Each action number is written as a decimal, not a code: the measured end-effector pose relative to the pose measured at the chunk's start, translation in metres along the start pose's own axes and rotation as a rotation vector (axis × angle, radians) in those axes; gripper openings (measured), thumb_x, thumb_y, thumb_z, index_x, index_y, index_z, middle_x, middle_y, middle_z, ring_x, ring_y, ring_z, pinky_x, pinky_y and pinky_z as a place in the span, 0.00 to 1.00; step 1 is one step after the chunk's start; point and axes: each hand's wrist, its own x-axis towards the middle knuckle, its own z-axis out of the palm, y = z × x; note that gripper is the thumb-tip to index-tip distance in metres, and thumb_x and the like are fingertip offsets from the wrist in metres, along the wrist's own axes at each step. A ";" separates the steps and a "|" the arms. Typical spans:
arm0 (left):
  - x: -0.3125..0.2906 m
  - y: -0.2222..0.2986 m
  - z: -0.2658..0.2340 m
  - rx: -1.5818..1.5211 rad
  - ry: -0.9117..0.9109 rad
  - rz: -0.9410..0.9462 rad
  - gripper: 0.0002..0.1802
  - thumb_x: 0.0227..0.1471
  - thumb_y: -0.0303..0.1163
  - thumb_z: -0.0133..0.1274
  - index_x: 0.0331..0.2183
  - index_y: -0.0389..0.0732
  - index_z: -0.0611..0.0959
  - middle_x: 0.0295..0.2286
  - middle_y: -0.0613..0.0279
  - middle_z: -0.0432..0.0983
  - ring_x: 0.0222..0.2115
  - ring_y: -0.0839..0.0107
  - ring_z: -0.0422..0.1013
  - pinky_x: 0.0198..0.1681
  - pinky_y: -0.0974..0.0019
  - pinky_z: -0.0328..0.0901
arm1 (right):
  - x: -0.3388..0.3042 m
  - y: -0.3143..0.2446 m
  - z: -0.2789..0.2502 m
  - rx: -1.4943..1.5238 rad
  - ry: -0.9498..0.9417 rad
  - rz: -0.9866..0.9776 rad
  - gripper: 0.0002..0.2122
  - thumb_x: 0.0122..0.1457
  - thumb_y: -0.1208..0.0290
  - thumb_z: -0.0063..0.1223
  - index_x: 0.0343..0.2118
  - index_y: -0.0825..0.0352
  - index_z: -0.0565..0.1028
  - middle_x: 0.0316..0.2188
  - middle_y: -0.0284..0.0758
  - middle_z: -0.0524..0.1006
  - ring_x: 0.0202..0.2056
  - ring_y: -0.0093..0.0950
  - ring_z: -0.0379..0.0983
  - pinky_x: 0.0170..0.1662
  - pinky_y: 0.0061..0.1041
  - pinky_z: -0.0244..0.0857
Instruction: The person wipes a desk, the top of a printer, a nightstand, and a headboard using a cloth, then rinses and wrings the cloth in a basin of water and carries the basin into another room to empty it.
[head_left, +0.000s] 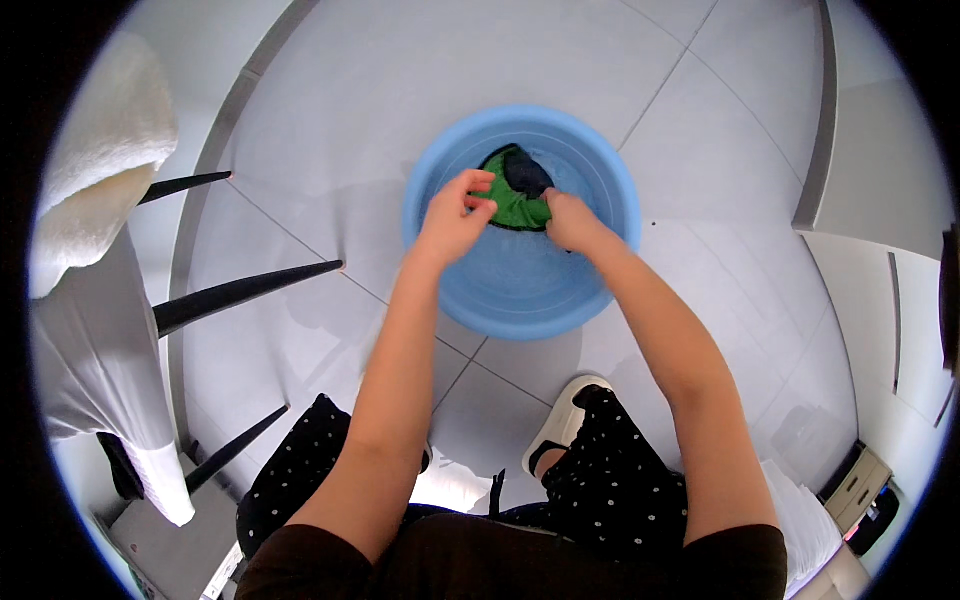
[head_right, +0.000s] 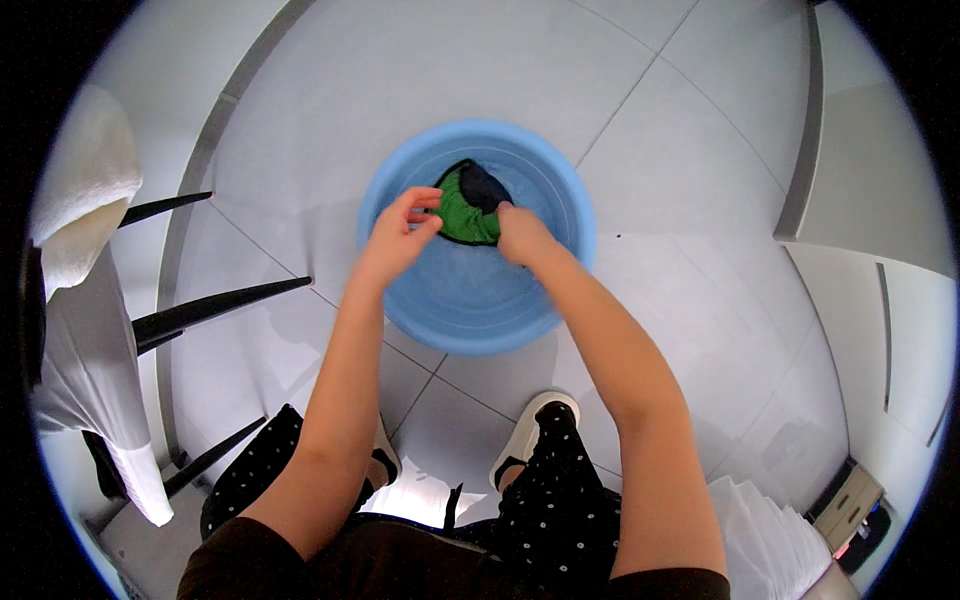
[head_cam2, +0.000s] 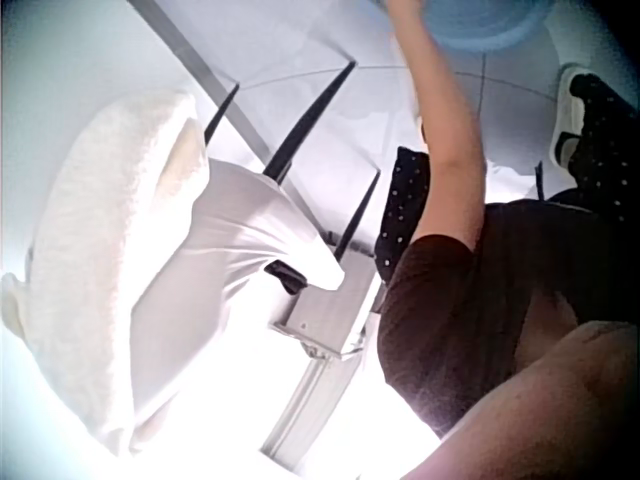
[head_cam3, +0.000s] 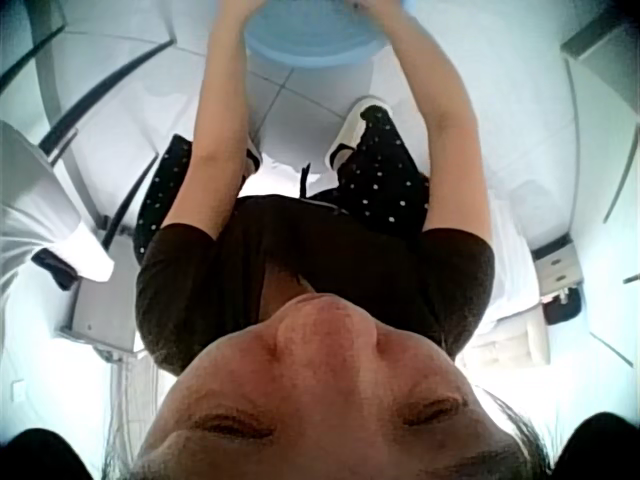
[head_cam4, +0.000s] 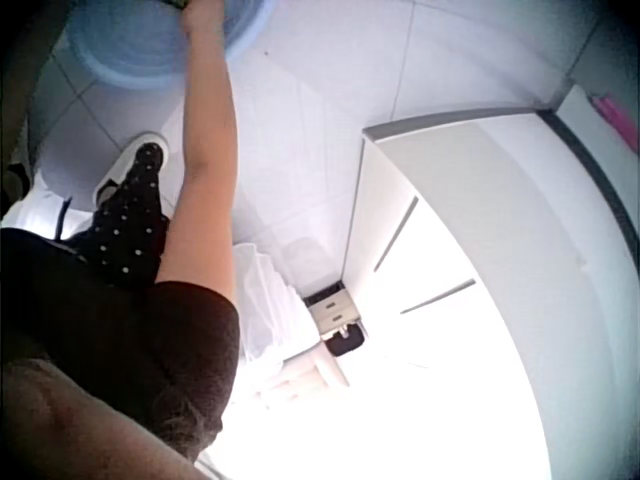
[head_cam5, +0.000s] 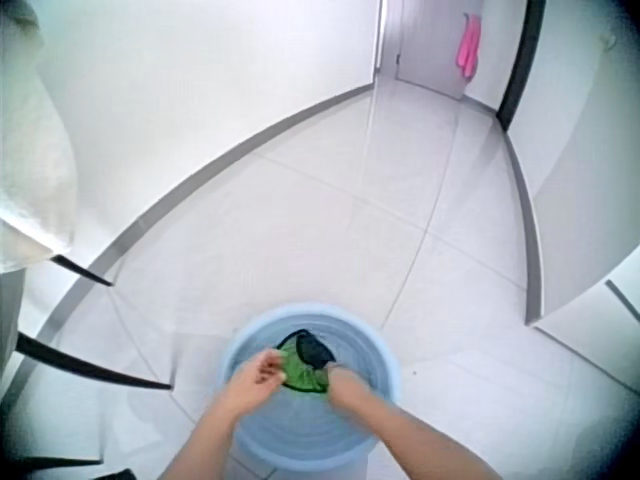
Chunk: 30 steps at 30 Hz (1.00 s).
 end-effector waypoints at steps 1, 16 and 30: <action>-0.004 0.002 0.004 0.005 -0.053 0.048 0.21 0.49 0.26 0.53 0.48 0.40 0.72 0.43 0.57 0.72 0.42 0.67 0.70 0.42 0.65 0.66 | 0.002 -0.001 -0.008 0.112 -0.036 -0.081 0.17 0.51 0.75 0.46 0.47 0.66 0.69 0.43 0.44 0.72 0.38 0.42 0.73 0.41 0.34 0.69; -0.037 0.037 0.035 -0.364 -0.016 0.067 0.32 0.42 0.15 0.44 0.52 0.42 0.68 0.44 0.59 0.67 0.42 0.71 0.67 0.49 0.69 0.62 | -0.064 -0.014 -0.063 0.817 -0.076 -0.330 0.16 0.43 0.76 0.58 0.36 0.64 0.68 0.29 0.25 0.66 0.32 0.18 0.62 0.35 0.19 0.58; -0.039 0.040 0.084 -0.034 0.295 0.147 0.13 0.47 0.22 0.54 0.37 0.38 0.71 0.36 0.59 0.68 0.36 0.72 0.69 0.42 0.67 0.66 | -0.082 -0.028 -0.001 1.303 -0.366 -0.070 0.15 0.44 0.80 0.60 0.37 0.67 0.72 0.29 0.32 0.74 0.29 0.23 0.71 0.32 0.22 0.65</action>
